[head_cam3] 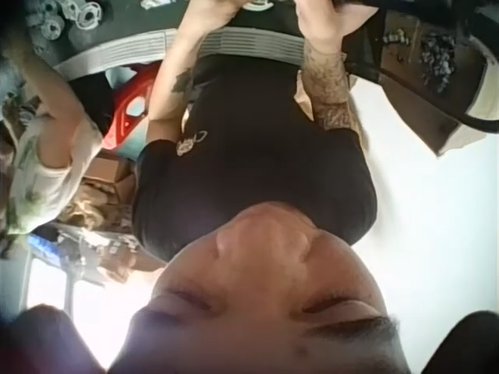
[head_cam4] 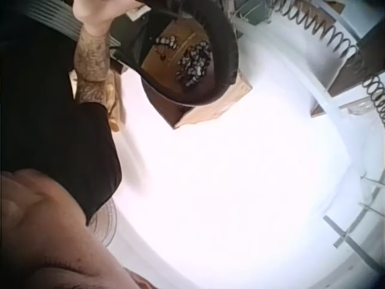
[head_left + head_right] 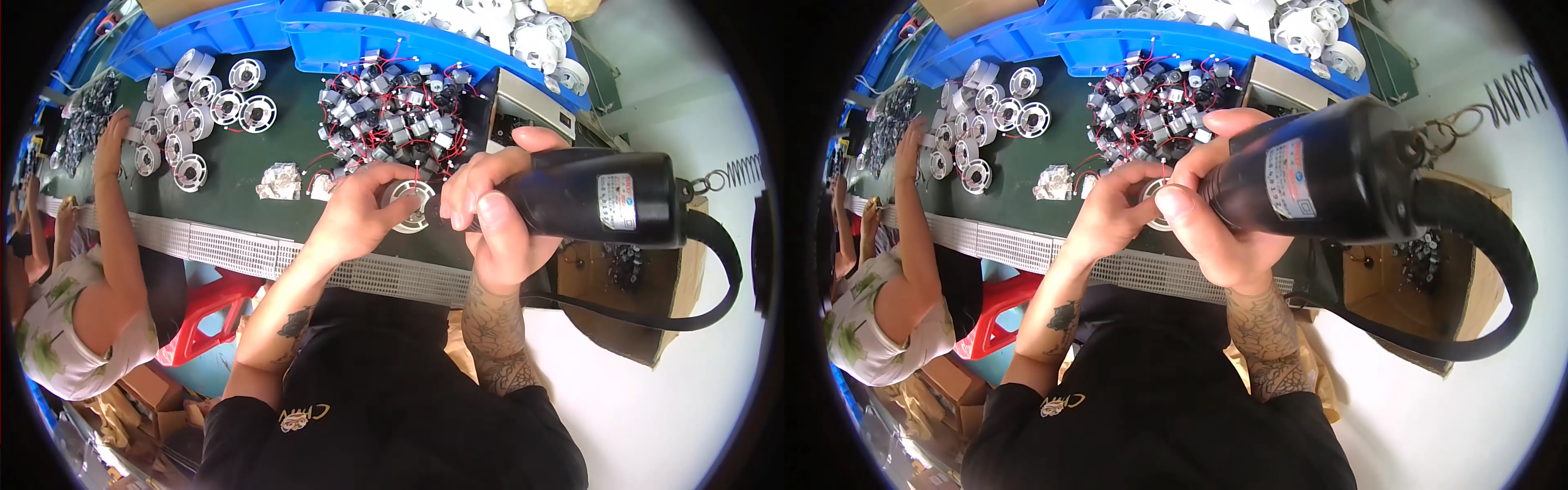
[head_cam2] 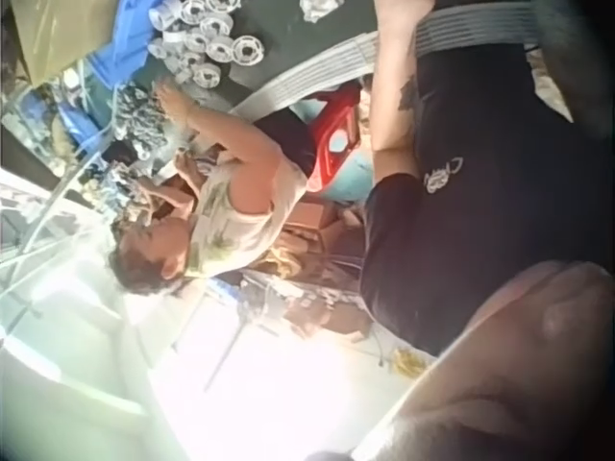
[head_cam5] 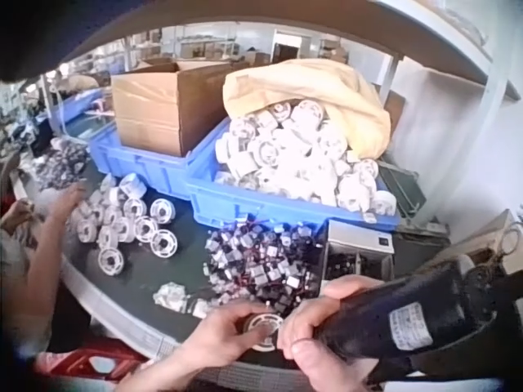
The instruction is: The person assembles electronic modules by inserting them into white plastic housings and securing them with an electric screwdriver.
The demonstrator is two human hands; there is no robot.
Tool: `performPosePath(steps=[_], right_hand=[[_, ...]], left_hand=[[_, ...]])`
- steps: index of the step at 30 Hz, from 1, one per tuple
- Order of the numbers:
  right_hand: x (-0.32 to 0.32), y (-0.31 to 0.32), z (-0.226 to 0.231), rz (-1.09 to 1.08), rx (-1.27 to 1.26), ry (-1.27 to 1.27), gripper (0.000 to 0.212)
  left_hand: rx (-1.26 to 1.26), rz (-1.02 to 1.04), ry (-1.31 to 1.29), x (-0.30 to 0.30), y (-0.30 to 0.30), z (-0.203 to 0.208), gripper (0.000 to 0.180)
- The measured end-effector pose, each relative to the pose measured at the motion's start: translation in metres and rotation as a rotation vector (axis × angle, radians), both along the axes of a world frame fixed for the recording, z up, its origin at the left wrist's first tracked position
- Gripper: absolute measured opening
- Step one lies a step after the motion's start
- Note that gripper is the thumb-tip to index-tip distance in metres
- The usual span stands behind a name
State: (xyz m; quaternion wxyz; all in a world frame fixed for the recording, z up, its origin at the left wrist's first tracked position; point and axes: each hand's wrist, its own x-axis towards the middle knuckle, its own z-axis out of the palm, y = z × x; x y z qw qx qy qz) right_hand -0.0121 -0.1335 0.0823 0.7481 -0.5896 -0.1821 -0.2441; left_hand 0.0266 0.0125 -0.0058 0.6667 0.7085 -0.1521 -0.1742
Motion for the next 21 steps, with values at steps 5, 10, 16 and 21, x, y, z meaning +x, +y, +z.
performPosePath(steps=[5,10,16,21], right_hand=[[0.003,0.007,-0.007,-0.035,0.098,-0.010,0.053],[0.005,0.007,-0.009,0.000,-0.116,-0.001,0.046],[0.002,0.003,-0.013,-0.087,-0.174,-0.035,0.047],[-0.009,-0.001,0.004,0.013,0.256,-0.102,0.060]], left_hand=[[-0.028,-0.015,-0.043,0.001,0.001,-0.002,0.030],[-0.025,-0.027,-0.023,0.001,0.003,-0.002,0.030],[-0.022,-0.011,-0.072,-0.001,0.001,-0.004,0.030],[0.202,0.172,-0.659,-0.011,0.004,0.021,0.021]])
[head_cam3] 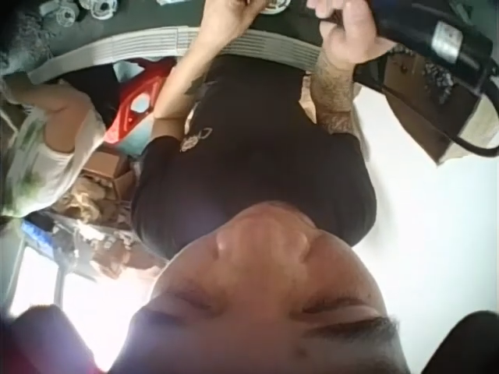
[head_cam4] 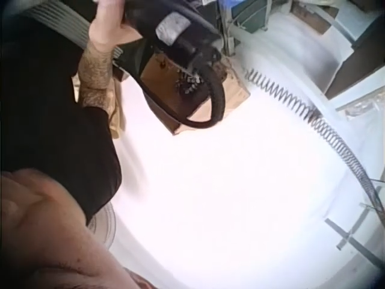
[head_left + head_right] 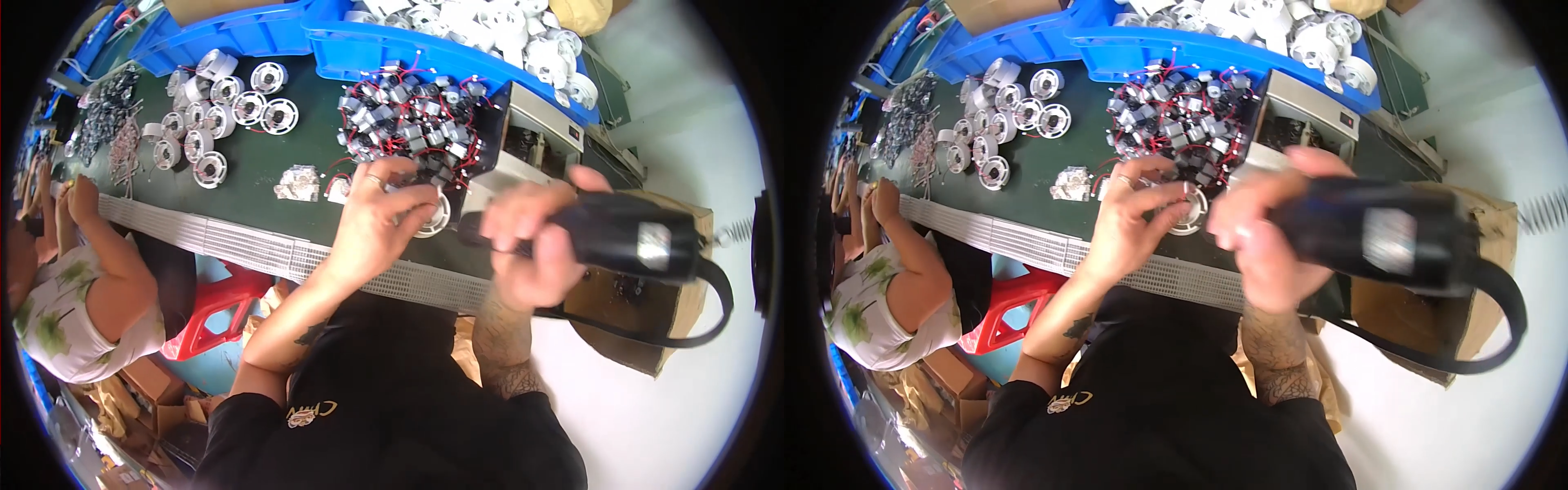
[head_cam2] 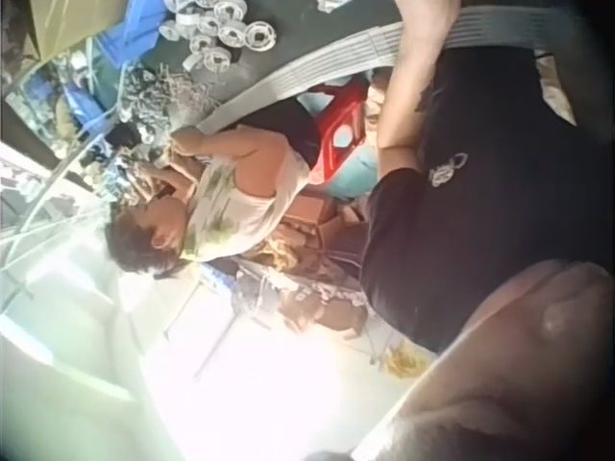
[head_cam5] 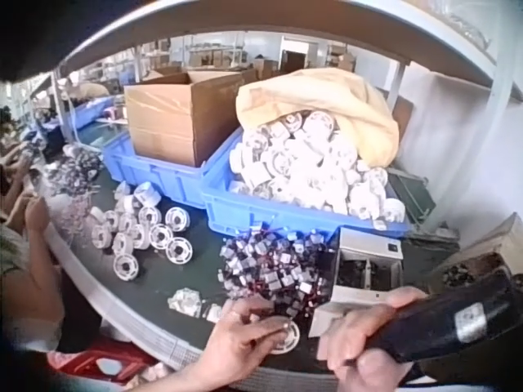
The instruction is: The person assembles electronic modules by inserting them into white plastic housings and securing them with an electric screwdriver.
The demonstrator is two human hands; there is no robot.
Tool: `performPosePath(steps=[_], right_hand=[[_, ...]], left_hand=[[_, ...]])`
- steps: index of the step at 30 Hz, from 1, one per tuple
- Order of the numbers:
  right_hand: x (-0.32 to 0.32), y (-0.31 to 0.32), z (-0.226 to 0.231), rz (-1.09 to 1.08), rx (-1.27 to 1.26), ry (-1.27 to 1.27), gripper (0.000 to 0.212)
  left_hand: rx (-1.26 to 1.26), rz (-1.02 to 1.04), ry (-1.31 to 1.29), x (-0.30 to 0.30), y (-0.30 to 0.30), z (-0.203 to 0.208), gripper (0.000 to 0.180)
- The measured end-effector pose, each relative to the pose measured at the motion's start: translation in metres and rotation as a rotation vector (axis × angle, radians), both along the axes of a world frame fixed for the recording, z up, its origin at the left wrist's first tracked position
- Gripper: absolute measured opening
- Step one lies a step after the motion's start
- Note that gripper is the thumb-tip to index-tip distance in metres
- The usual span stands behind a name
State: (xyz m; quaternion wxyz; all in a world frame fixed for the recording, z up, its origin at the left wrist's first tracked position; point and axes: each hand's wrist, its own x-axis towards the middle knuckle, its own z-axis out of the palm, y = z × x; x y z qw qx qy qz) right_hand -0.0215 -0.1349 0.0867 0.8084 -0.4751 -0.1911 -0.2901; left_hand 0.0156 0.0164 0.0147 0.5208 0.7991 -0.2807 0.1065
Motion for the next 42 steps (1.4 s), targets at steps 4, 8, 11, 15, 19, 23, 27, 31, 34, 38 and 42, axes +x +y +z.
performPosePath(steps=[4,8,11,15,19,23,27,31,34,38,42], right_hand=[[-0.020,-0.024,0.013,-0.049,-0.076,0.008,0.065],[-0.037,-0.039,0.003,-0.147,-0.099,0.083,0.065],[-0.046,-0.042,-0.005,-0.153,-0.067,0.093,0.061],[-0.059,-0.045,-0.015,-0.195,-0.056,0.109,0.060],[-0.063,-0.038,-0.016,-0.143,-0.020,0.141,0.062],[-0.063,-0.031,-0.015,-0.061,-0.066,0.129,0.064],[-0.068,-0.032,-0.021,-0.064,-0.077,0.120,0.064],[-0.072,-0.037,-0.023,-0.124,-0.082,0.157,0.063],[-0.070,-0.042,-0.022,-0.162,-0.085,0.184,0.062],[-0.062,-0.046,-0.023,-0.150,-0.069,0.163,0.063],[-0.056,-0.037,-0.019,-0.068,-0.076,0.146,0.064]], left_hand=[[-0.179,-0.026,0.086,0.009,0.009,0.003,0.010],[-0.097,0.481,0.115,0.077,0.064,0.026,0.013],[0.144,0.846,0.045,0.151,0.132,0.022,0.028],[0.227,0.762,-0.216,0.196,0.135,0.034,0.027],[0.213,0.511,-0.460,0.218,0.065,0.062,0.034],[0.586,0.393,-0.508,0.276,0.019,0.057,0.052],[0.788,0.331,-0.488,0.299,0.008,0.061,0.052],[0.621,0.486,-0.599,0.265,0.025,0.076,0.059],[0.441,0.391,-0.478,0.191,0.024,0.095,0.054],[0.145,-0.088,-0.127,0.074,0.005,0.075,0.058],[0.247,-0.192,-0.048,0.010,0.007,0.027,0.062]])
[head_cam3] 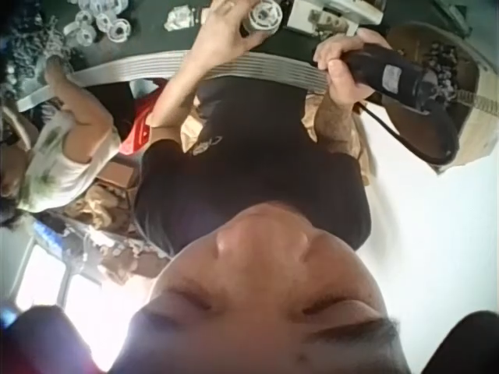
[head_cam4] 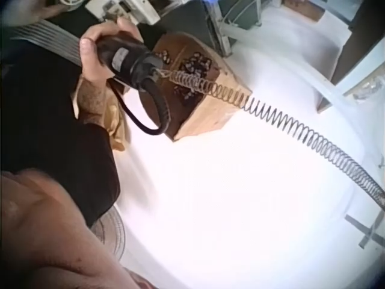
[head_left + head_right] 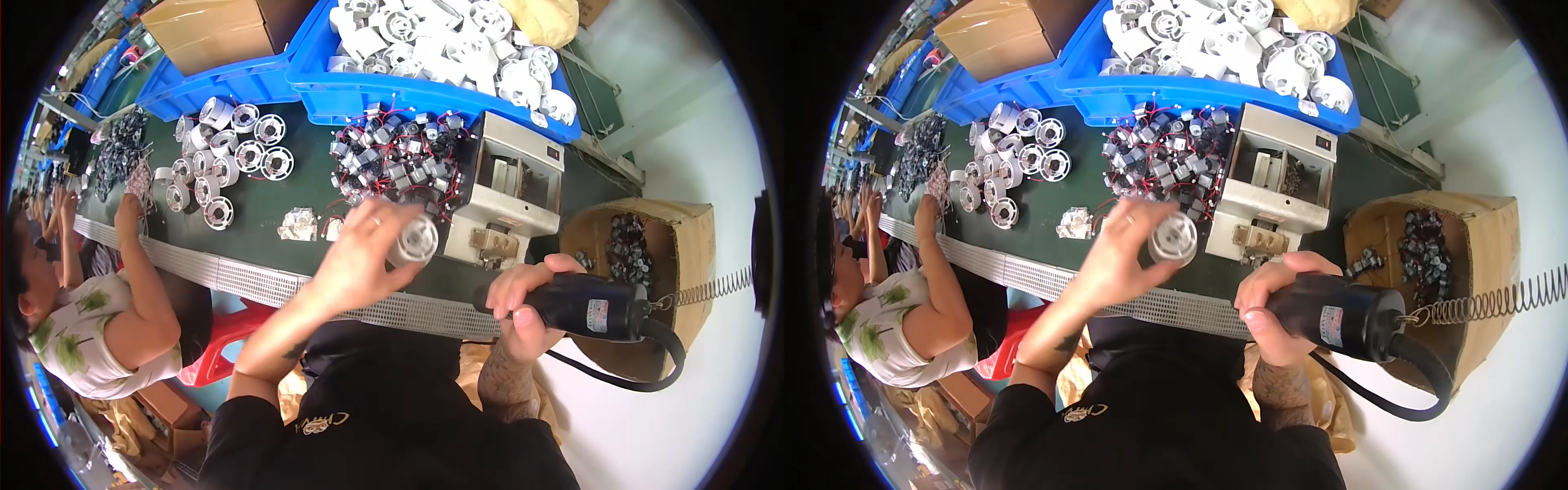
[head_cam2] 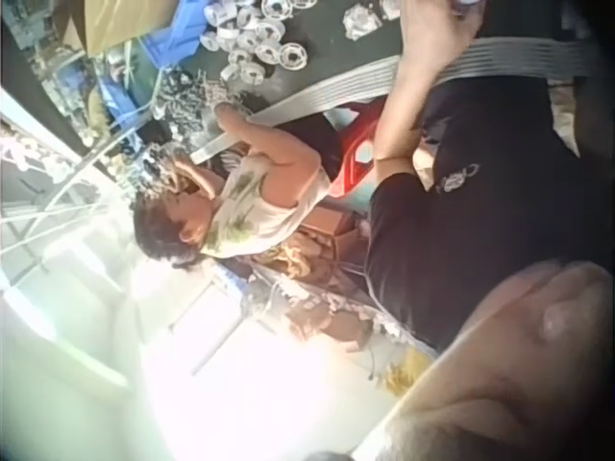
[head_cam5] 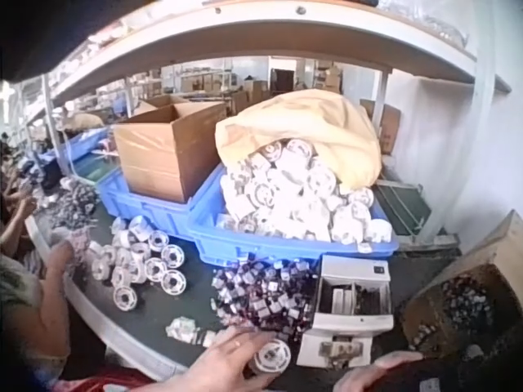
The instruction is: The person assembles electronic modules by inserting them into white plastic housings and securing them with an electric screwdriver.
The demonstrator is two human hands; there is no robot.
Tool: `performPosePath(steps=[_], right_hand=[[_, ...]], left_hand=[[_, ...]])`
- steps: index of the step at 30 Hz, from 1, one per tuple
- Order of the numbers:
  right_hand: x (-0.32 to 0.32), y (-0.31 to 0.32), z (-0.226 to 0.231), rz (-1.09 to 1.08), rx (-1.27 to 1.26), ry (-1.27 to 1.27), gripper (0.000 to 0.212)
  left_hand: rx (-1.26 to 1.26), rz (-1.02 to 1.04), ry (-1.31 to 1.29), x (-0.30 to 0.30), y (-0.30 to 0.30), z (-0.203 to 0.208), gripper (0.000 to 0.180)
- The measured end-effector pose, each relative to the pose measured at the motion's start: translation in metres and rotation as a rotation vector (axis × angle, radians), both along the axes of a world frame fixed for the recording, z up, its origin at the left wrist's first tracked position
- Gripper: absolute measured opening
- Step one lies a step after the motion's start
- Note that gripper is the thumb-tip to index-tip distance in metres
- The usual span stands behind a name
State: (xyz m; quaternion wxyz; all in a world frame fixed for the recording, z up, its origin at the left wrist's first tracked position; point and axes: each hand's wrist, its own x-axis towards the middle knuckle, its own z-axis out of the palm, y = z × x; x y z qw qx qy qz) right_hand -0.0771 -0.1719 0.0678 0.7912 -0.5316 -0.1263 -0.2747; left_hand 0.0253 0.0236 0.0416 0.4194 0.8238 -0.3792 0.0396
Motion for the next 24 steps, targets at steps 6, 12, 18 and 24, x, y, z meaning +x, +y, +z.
performPosePath(steps=[6,12,18,24], right_hand=[[0.002,0.002,0.000,-0.080,-0.096,0.034,0.061],[-0.007,-0.004,-0.003,-0.014,-0.006,0.019,0.065],[-0.017,-0.009,-0.003,-0.063,-0.002,0.040,0.065],[-0.016,-0.007,0.004,-0.122,-0.104,0.026,0.060]], left_hand=[[0.074,0.031,-0.027,-0.010,-0.001,-0.010,0.068],[0.218,0.002,-0.126,-0.010,-0.003,0.003,0.070],[0.497,0.068,-0.145,-0.022,0.000,0.040,0.058],[0.125,0.215,-0.097,0.041,-0.030,0.035,0.024]])
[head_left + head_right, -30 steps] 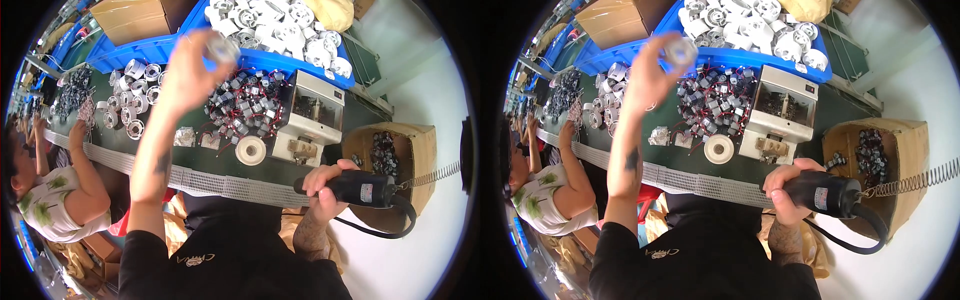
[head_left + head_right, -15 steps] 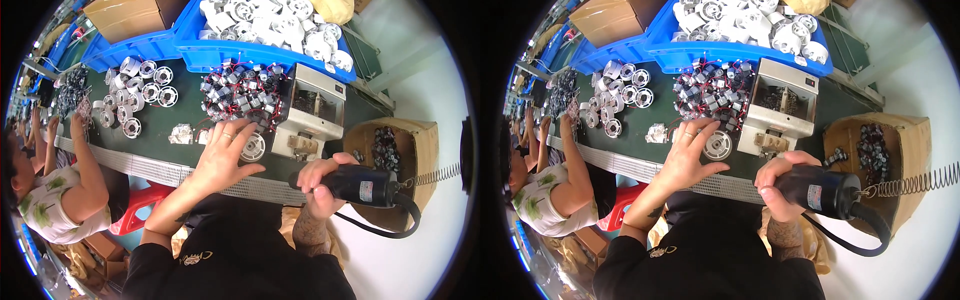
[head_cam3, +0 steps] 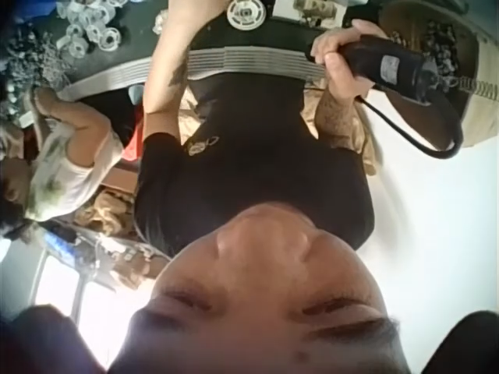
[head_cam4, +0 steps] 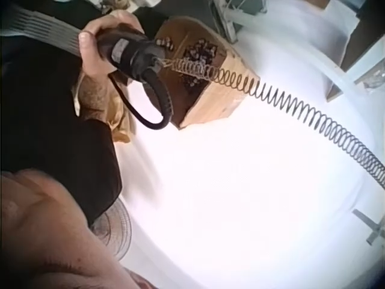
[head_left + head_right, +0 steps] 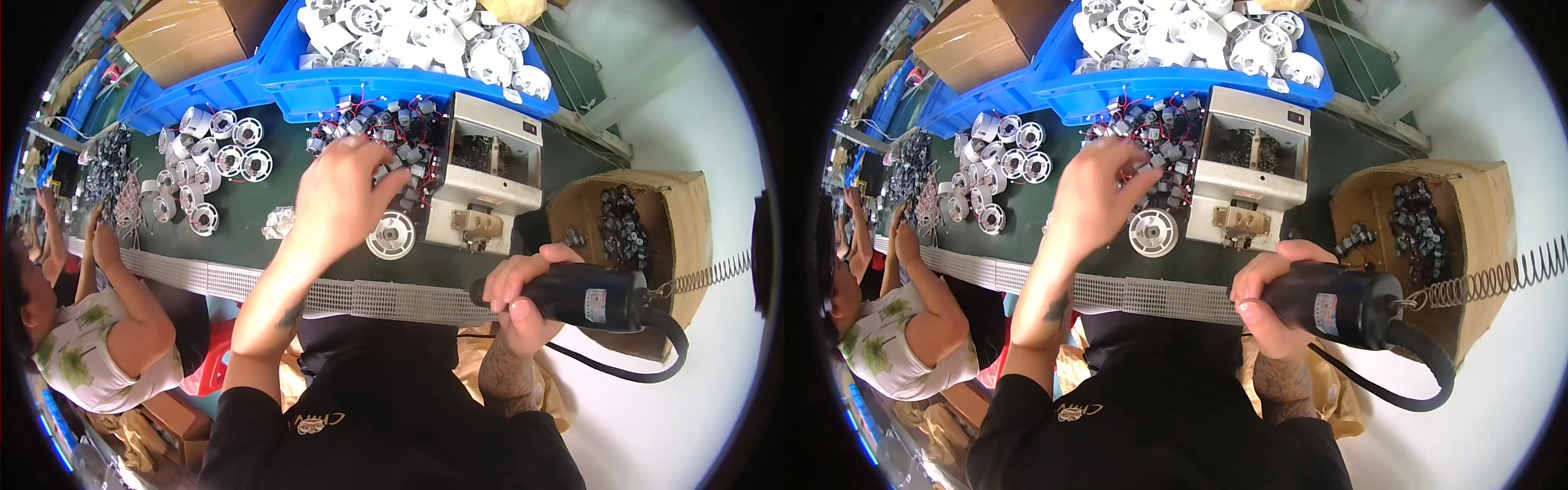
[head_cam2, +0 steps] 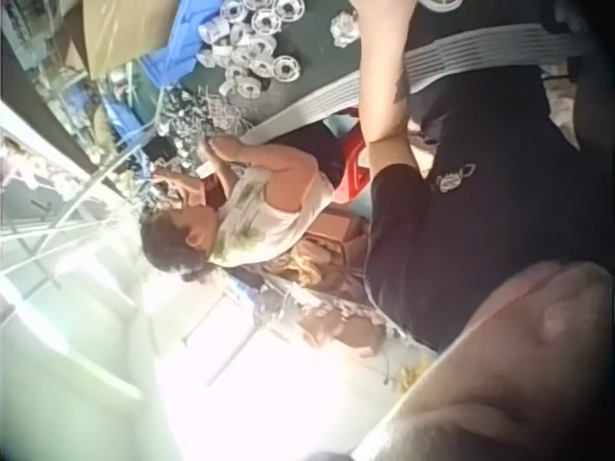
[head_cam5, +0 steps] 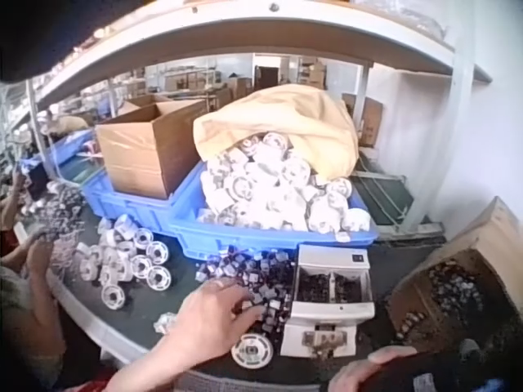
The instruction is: The person assembles electronic modules by inserting them into white plastic housings and securing them with an electric screwdriver.
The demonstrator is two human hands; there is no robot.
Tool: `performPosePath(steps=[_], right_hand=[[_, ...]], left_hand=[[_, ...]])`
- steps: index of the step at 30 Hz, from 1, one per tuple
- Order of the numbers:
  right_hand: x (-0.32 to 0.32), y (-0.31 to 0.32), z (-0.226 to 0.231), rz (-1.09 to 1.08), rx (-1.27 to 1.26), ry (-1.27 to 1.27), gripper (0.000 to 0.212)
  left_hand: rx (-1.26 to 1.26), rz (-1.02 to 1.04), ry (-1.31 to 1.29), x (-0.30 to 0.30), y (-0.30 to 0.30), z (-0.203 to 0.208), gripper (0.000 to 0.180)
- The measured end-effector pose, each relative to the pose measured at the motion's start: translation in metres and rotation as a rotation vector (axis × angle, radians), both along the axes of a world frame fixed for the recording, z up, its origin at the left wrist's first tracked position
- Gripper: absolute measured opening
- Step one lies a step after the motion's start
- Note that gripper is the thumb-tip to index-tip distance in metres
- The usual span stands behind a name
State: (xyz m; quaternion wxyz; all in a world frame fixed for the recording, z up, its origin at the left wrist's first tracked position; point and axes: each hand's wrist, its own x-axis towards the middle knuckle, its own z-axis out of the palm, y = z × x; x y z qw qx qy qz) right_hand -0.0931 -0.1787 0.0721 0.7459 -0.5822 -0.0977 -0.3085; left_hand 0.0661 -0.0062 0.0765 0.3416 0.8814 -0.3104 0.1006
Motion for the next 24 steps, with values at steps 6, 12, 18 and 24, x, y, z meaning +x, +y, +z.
performPosePath(steps=[6,12,18,24], right_hand=[[0.001,0.008,0.005,0.054,0.007,-0.004,0.062],[-0.004,-0.001,-0.001,0.024,0.050,-0.003,0.063],[0.002,-0.004,-0.003,0.030,0.096,-0.029,0.065],[0.014,-0.002,0.005,0.017,0.045,-0.044,0.060]], left_hand=[[0.374,0.041,0.134,0.048,-0.057,-0.012,0.030],[0.074,-0.129,0.244,0.040,-0.029,0.005,0.019],[-0.298,-0.243,0.443,-0.003,0.014,0.012,0.013],[-0.257,-0.208,0.313,-0.028,0.021,-0.025,0.011]])
